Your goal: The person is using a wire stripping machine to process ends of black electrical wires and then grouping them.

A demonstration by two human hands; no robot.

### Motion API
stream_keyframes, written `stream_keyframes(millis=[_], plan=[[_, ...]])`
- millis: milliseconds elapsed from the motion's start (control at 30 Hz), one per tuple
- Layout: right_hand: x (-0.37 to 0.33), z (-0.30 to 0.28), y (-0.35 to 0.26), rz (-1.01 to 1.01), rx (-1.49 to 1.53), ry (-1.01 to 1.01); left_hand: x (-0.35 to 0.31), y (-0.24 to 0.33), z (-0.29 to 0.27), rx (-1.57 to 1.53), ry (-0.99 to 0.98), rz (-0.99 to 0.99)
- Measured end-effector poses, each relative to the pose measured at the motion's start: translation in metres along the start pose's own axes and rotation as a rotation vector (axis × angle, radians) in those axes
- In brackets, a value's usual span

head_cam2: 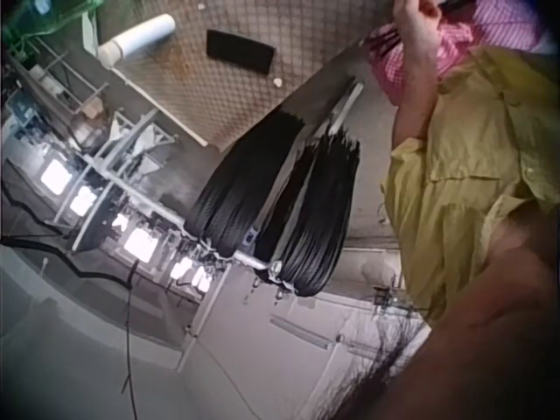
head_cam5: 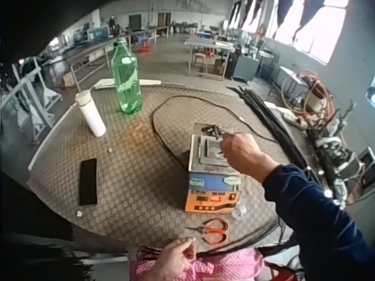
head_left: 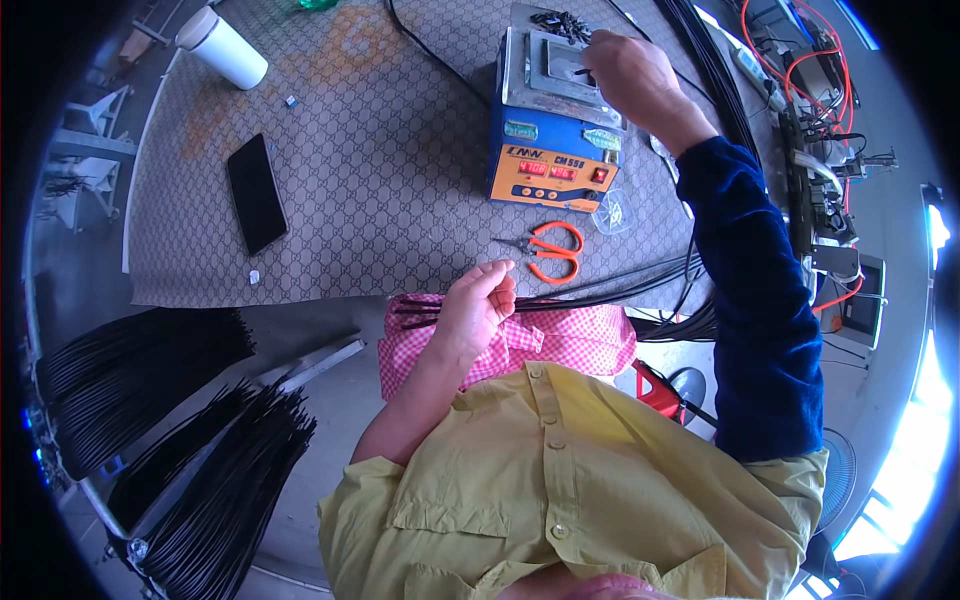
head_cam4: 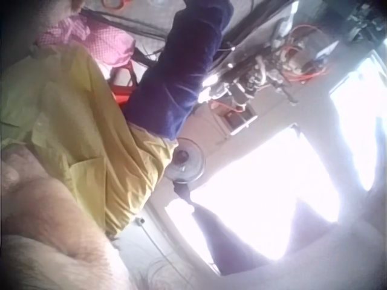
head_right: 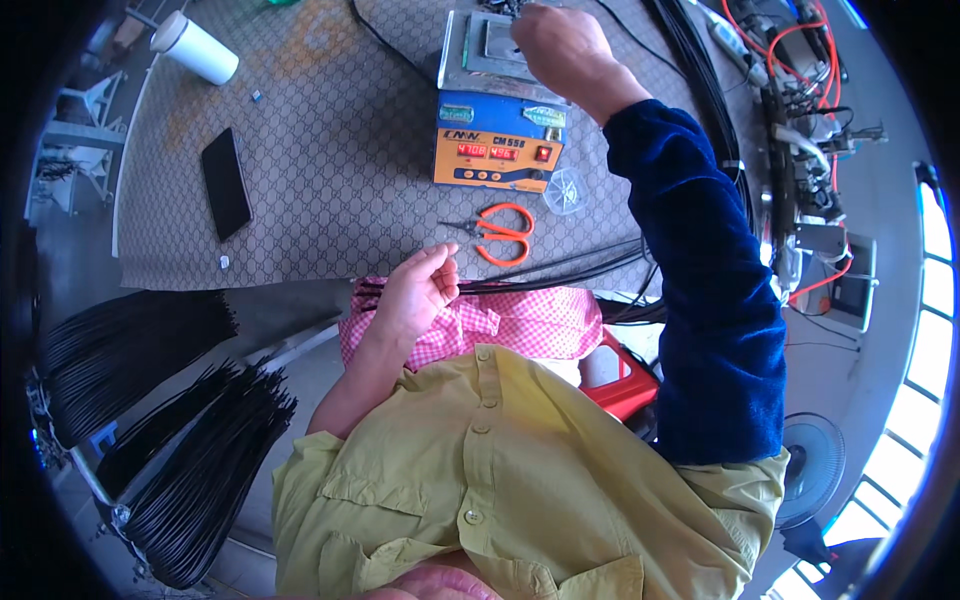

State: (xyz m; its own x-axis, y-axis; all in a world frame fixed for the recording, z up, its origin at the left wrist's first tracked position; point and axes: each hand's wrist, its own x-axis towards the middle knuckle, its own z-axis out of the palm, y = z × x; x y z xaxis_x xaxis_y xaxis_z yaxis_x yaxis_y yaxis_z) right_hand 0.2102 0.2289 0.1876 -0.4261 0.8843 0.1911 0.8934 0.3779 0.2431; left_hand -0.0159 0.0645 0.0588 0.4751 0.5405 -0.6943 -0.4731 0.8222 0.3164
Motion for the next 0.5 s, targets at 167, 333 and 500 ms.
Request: stream_keyframes(millis=[167, 333, 500], plan=[[0.0014, 0.0016, 0.0002, 0.002, -0.016, -0.036, -0.0006, 0.0014, 0.0009, 0.0, 0.002, -0.001], [0.0028, 0.005, -0.0003, 0.013, -0.043, -0.031, -0.0001, 0.0012, 0.0004, 0.004, 0.013, -0.002], [-0.0002, -0.001, 0.0027, 0.036, -0.008, -0.032, -0.0014, 0.0004, 0.0005, -0.007, -0.017, -0.006]])
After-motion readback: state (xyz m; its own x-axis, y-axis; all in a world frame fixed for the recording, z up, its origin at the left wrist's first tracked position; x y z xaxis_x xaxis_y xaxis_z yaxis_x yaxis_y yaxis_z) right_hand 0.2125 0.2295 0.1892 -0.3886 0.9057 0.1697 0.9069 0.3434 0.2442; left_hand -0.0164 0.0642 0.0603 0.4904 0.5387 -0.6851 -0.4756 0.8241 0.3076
